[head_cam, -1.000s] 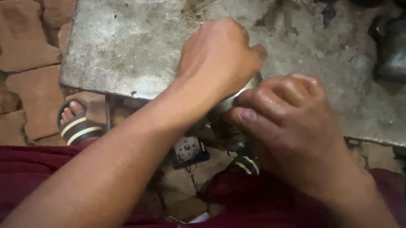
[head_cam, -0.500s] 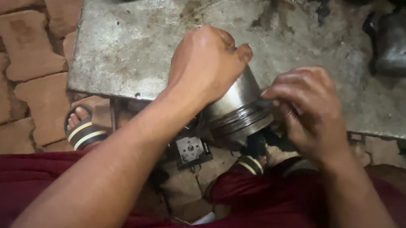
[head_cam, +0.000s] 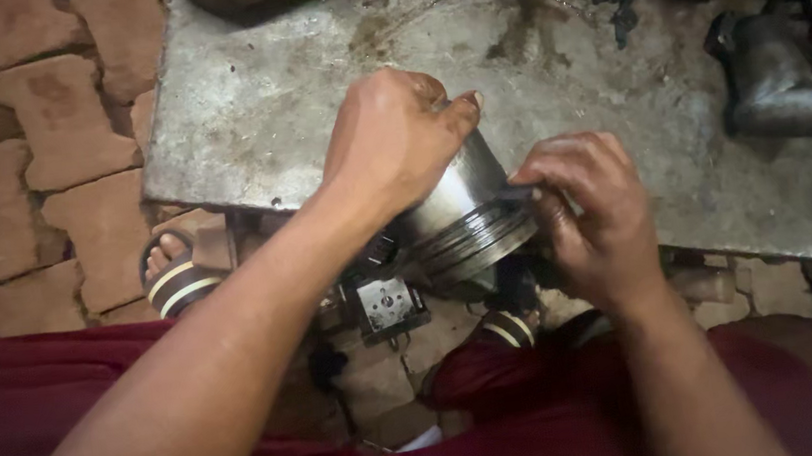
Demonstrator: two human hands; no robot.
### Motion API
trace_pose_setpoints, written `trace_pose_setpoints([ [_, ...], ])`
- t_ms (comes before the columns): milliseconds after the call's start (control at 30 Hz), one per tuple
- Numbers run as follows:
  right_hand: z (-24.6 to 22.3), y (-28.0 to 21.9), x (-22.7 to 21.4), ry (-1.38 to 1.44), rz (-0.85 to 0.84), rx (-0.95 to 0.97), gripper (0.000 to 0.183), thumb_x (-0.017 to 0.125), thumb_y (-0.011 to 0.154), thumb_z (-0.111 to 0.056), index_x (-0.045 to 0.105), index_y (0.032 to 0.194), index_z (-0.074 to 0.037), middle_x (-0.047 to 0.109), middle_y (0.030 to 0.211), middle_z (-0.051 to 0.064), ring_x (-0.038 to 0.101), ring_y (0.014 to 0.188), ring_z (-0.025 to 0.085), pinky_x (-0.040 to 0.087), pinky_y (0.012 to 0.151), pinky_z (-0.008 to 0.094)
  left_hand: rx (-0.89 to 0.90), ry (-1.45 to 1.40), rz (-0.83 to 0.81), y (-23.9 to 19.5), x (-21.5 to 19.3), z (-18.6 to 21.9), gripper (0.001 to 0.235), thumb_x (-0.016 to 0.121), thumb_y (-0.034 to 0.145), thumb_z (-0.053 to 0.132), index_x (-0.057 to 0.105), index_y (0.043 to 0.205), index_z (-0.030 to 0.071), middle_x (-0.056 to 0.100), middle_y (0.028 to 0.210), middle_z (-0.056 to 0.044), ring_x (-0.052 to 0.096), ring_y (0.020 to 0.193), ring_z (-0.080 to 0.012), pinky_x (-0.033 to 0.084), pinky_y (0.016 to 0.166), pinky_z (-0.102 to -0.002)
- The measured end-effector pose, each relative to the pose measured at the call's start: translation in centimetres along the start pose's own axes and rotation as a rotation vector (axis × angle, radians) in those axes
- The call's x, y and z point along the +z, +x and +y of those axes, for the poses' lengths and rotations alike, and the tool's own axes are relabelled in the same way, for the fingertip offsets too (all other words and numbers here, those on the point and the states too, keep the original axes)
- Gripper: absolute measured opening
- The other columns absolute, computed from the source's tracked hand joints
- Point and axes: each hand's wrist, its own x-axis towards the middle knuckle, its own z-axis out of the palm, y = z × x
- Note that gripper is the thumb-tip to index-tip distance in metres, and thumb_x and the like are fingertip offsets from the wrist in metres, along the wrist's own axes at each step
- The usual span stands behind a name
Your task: The person cleans and reassembles a piston by wiping it with a cloth, handling a set of piston rings, and fitting the rings into the grooves on the piston body.
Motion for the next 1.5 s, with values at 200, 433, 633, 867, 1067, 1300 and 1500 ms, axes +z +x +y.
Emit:
trace_pose_setpoints([
  [200,0.3,-0.3,-0.1,0.038,0.027,0.057,0.026,0.069,0.086,0.005,0.066,0.108,-0.009,0.070,0.111,0.006,0.064,0.110,0.030,0.049,0.102,0.041,-0.204,-0.027,-0.103,-0.7,-0.4,-0.4,0.046,0.072,0.093,0.036,0.074,0.073,-0.005,0.059,0.053,-0.020,0.053,0.048,-0.0253,0.047,0.053,-0.042],
  [433,-2.0,-0.3,-0.9,-0.218,-0.020,-0.213,0.026,0.073,0.083,0.003,0.072,0.103,-0.014,0.071,0.106,0.007,0.065,0.107,0.030,0.048,0.095,0.044,0.045,-0.216,0.010,-0.9,0.6,-1.9,0.044,0.072,0.093,0.040,0.073,0.085,-0.003,0.068,0.063,-0.009,0.065,0.057,-0.0114,0.053,0.053,-0.032],
  [633,0.4,0.2,-0.8,0.079,0.001,0.081,0.027,0.068,0.085,0.007,0.068,0.107,-0.007,0.071,0.110,0.006,0.065,0.111,0.030,0.050,0.098,0.041,-0.012,-0.160,-0.091,-1.0,-0.3,-2.2,0.046,0.071,0.093,0.043,0.073,0.076,-0.001,0.060,0.054,-0.009,0.051,0.050,-0.0120,0.042,0.047,-0.034],
  [867,-1.5,-0.5,-0.5,-0.099,0.018,-0.067,0.024,0.071,0.086,0.003,0.070,0.106,-0.010,0.072,0.109,0.005,0.067,0.109,0.028,0.051,0.099,0.042,-0.012,-0.267,-0.019,-1.8,0.0,-2.1,0.045,0.070,0.097,0.038,0.068,0.070,0.001,0.053,0.055,-0.002,0.043,0.054,-0.0077,0.036,0.047,-0.033],
  [1067,-0.9,0.3,-0.9,-0.198,0.003,-0.089,0.023,0.073,0.084,0.000,0.071,0.103,-0.014,0.072,0.109,0.006,0.065,0.107,0.030,0.049,0.095,0.045,0.011,-0.165,0.008,-1.8,-0.1,-2.3,0.049,0.073,0.097,0.036,0.062,0.065,0.000,0.041,0.052,-0.003,0.035,0.053,-0.0087,0.030,0.047,-0.033],
  [1300,-1.8,0.9,-1.0,-0.023,0.011,-0.039,0.033,0.068,0.081,0.005,0.068,0.109,-0.011,0.072,0.112,0.007,0.067,0.114,0.029,0.050,0.102,0.044,0.045,-0.244,0.031,-2.0,0.0,-2.4,0.045,0.070,0.099,0.032,0.062,0.069,-0.001,0.040,0.054,-0.003,0.036,0.057,-0.0060,0.031,0.048,-0.032],
  [1500,-2.8,-0.1,-1.2,-0.099,0.013,-0.123,0.033,0.073,0.078,0.003,0.073,0.105,-0.017,0.069,0.112,0.007,0.062,0.114,0.030,0.049,0.100,0.046,0.054,-0.263,0.044,-2.1,0.9,-2.3,0.043,0.070,0.099,0.029,0.062,0.069,-0.001,0.045,0.055,-0.002,0.039,0.058,-0.0054,0.032,0.048,-0.032],
])
